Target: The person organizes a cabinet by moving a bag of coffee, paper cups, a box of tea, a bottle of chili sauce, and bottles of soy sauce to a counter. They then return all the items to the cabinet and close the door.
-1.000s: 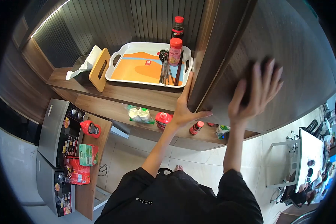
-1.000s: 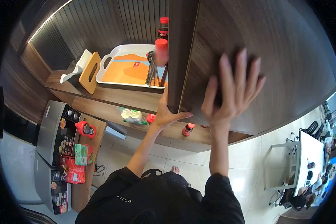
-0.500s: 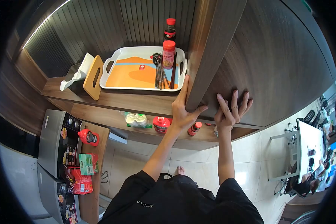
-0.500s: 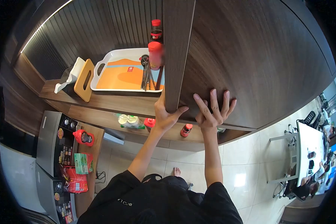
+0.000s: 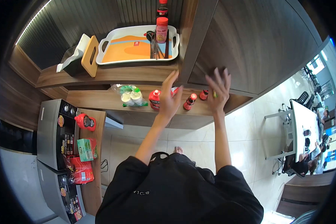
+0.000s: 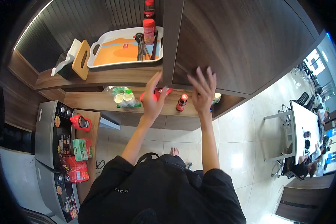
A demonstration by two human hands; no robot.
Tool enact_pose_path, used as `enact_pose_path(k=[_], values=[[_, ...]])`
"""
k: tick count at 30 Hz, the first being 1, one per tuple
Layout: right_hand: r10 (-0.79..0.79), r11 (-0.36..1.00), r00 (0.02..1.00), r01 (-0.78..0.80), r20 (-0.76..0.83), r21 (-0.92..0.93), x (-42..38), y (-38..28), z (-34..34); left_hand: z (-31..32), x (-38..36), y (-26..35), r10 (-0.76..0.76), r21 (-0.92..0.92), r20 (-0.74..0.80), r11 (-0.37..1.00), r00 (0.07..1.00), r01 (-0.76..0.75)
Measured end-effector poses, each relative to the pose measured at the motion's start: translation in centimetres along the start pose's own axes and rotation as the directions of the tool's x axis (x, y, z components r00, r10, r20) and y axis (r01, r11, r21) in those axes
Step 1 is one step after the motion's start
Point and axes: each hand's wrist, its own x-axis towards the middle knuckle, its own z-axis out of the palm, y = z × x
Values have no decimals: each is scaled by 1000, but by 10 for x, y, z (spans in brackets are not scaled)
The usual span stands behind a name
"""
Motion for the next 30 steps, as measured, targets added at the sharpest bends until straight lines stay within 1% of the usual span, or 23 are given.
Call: enact_pose_path(k=[1, 2, 3, 4, 5, 6, 7, 8, 10, 12, 13, 14, 16, 18, 20, 22, 23, 24, 25, 26, 28, 29, 30], values=[[111, 989, 992, -116, 57, 93, -32, -1, -4, -21, -25, 3, 133, 146, -46, 981, 990, -125], [219, 955, 968, -239, 125, 178, -76, 0, -8, -44, -64, -6, 67, 161, -24, 985, 997, -62], [349, 911, 918, -379, 188, 160, -126, 4, -13, -67, -109, -20, -3, 178, 10, 984, 1000, 1], [492, 839, 836, -530, 245, 124, -182, 4, -17, -89, -143, -29, -200, 206, 31, 960, 979, 189], [603, 765, 732, -644, 318, 31, -238, -4, -27, -112, -185, -37, -403, 242, 66, 894, 913, 377], [708, 669, 602, -739, 369, -77, -296, -13, -43, -138, -243, -69, -541, 220, 95, 830, 836, 512], [768, 513, 409, -853, 493, -90, -360, -20, -61, -163, -304, -105, -660, 205, 135, 748, 739, 631], [778, 343, 214, -933, 591, -113, -421, -25, -80, -186, -354, -120, -746, 244, 108, 661, 657, 710], [760, 316, 13, -882, 650, -351, -539, -54, -130, -241, -469, -152, -890, 343, 64, 444, 451, 828], [680, 168, -375, -757, 630, -632, -606, -95, -180, -301, -552, -148, -966, 690, 179, 260, 188, 676], [638, 214, -455, -671, 621, -710, -626, -120, -204, -323, -571, -134, -974, 774, 223, 198, 33, 602], [633, 14, -553, -692, 542, -722, -635, -152, -221, -339, -581, -121, -967, 816, 246, 167, -71, 553], [571, -346, -709, -665, 413, -662, -637, -194, -243, -357, -583, -108, -933, 855, 290, 152, -213, 496], [607, -418, -652, -748, 455, -515, -664, -226, -258, -355, -573, -116, -916, 832, 342, 193, -209, 520], [697, -346, -571, -798, 433, -494, -683, -246, -268, -326, -550, -134, -905, 774, 396, 236, -158, 588], [693, -371, -604, -767, 393, -523, -678, -244, -266, -286, -528, -162, -893, 674, 437, 244, -109, 697], [699, -357, -605, -758, 382, -546, -668, -229, -260, -264, -522, -187, -880, 627, 453, 198, -145, 754], [815, -187, -427, -834, 392, -520, -658, -217, -257, -246, -514, -196, -829, 378, 559, 230, -23, 897], [848, -22, -257, -891, 464, -454, -663, -194, -257, -222, -508, -216, -860, 467, 510, 269, -8, 842], [843, 152, -77, -916, 533, -372, -675, -166, -256, -199, -498, -223, -861, 404, 503, 313, 77, 860], [776, 287, 10, -896, 630, -339, -691, -107, -258, -147, -470, -205, -871, 339, 426, 406, 246, 849], [716, 298, -97, -853, 691, -428, -659, -86, -266, -124, -456, -185, -874, 346, 364, 449, 323, 824], [682, 234, -196, -854, 704, -464, -635, -63, -276, -112, -467, -170, -885, 365, 311, 449, 348, 816]])
